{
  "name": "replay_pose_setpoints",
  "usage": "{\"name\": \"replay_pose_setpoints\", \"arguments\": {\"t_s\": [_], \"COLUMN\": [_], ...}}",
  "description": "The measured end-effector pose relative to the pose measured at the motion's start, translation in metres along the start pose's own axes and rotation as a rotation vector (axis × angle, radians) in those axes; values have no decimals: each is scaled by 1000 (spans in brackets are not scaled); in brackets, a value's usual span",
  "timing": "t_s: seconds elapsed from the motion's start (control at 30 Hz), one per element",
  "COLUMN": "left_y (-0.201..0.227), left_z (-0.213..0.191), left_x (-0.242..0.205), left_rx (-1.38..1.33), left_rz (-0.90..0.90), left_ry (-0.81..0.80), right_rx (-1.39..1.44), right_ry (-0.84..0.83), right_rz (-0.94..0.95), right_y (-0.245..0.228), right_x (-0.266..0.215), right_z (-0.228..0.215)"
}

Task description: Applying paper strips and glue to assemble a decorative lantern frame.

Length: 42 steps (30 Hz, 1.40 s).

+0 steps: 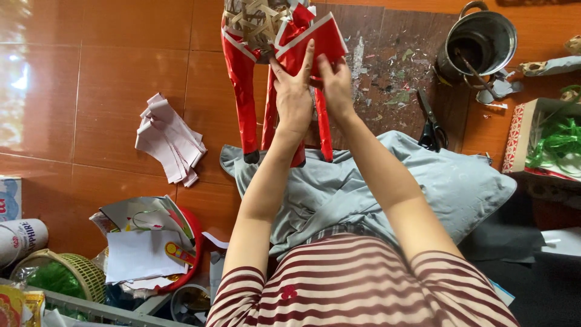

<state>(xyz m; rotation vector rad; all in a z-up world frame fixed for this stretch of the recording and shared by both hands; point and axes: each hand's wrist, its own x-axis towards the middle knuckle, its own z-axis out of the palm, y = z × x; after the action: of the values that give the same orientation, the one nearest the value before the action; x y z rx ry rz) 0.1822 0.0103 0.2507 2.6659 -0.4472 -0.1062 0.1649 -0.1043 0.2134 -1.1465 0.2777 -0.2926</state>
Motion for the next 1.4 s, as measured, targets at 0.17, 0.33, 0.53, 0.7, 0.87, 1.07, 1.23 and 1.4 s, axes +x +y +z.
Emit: {"name": "replay_pose_setpoints", "arguments": {"t_s": [0.17, 0.33, 0.53, 0.7, 0.87, 1.07, 1.23, 1.4], "left_y": [-5, -20, -33, -20, -30, -21, -20, -23], "left_z": [-2, -17, -16, -29, -8, 3, 5, 20], "left_x": [-6, 7, 11, 4, 3, 4, -1, -1], "left_rx": [-143, -466, -660, -731, -790, -741, -827, -907], "left_rz": [170, 235, 343, -54, 237, 92, 121, 148], "left_ry": [276, 264, 159, -153, 59, -21, -16, -8], "right_rx": [286, 353, 400, 209, 27, 184, 532, 148], "right_ry": [97, 100, 36, 74, 326, 218, 37, 129], "right_rz": [55, 3, -22, -226, 7, -40, 27, 147], "right_y": [30, 30, 69, 128, 49, 37, 66, 39], "right_x": [33, 41, 77, 119, 81, 71, 109, 115], "right_z": [4, 15, 7, -17, -4, -2, -12, -16]}}
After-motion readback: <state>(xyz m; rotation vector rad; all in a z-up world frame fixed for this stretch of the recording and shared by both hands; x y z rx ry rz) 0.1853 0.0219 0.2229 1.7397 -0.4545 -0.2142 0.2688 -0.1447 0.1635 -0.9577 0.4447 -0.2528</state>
